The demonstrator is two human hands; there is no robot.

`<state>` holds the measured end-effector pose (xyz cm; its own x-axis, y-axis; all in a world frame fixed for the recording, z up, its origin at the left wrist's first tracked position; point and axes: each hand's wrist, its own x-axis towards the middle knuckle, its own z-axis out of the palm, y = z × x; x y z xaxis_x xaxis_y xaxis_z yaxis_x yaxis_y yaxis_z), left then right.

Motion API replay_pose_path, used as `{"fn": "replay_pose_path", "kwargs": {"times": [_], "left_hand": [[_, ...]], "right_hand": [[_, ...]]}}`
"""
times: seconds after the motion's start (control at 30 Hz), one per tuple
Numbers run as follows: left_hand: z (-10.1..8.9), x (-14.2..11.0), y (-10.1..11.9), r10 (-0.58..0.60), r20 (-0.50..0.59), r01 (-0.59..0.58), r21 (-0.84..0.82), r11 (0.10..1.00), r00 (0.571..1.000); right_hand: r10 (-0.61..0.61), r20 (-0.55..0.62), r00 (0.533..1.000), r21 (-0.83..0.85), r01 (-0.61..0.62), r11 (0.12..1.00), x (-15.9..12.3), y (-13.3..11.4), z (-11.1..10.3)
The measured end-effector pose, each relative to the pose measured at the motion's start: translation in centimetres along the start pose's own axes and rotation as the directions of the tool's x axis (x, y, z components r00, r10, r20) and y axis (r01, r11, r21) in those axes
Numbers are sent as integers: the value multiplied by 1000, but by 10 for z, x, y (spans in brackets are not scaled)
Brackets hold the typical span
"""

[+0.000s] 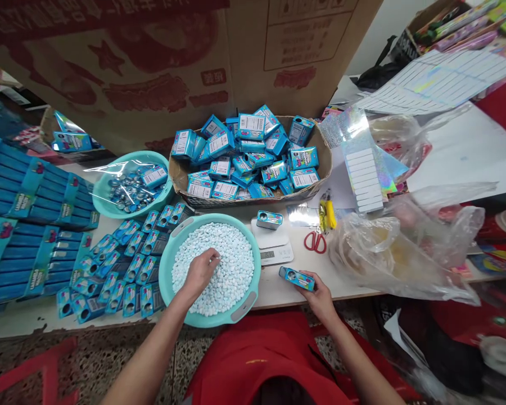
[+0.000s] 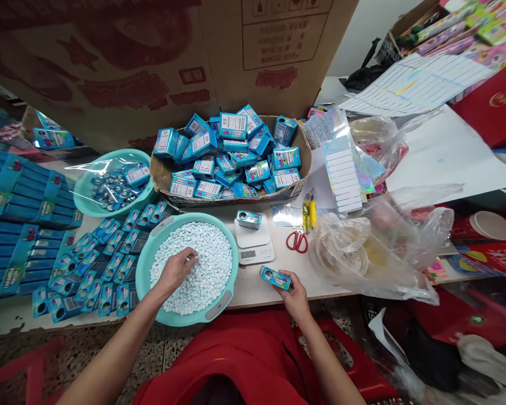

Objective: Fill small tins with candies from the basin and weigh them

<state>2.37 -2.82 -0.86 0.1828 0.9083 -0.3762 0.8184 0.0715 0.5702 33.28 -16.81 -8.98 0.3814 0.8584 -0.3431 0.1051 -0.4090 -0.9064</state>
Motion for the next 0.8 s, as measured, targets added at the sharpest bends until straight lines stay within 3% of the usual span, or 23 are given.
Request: {"fn": "replay_pose_path", "kwargs": {"times": [0.23, 0.4, 0.47, 0.6, 0.7, 0.8], "left_hand": [[-6, -6, 4, 106, -18, -100, 217, 971, 994], [-8, 9, 34, 220, -48, -203, 234, 951, 974], [-5, 22, 48, 195, -14, -182, 289, 940, 981], [2, 41, 59, 15, 149, -81, 448, 890, 989], [2, 44, 50, 9, 194, -99, 461, 882, 981], [-5, 39, 32, 23, 121, -65, 351, 934, 992]], "right_hand": [[-10, -27, 1000, -4, 10, 1000, -4, 1, 4], [-24, -21, 1000, -3, 24, 1000, -3, -3, 4], [-21, -20, 1000, 10, 21, 1000, -2, -3, 4], [-6, -8, 1000, 57, 7, 998, -2, -5, 5], [2, -9, 1000, 77, -1, 997, -2, -6, 4], [8, -11, 1000, 90, -7, 996, -1, -5, 3]]}}
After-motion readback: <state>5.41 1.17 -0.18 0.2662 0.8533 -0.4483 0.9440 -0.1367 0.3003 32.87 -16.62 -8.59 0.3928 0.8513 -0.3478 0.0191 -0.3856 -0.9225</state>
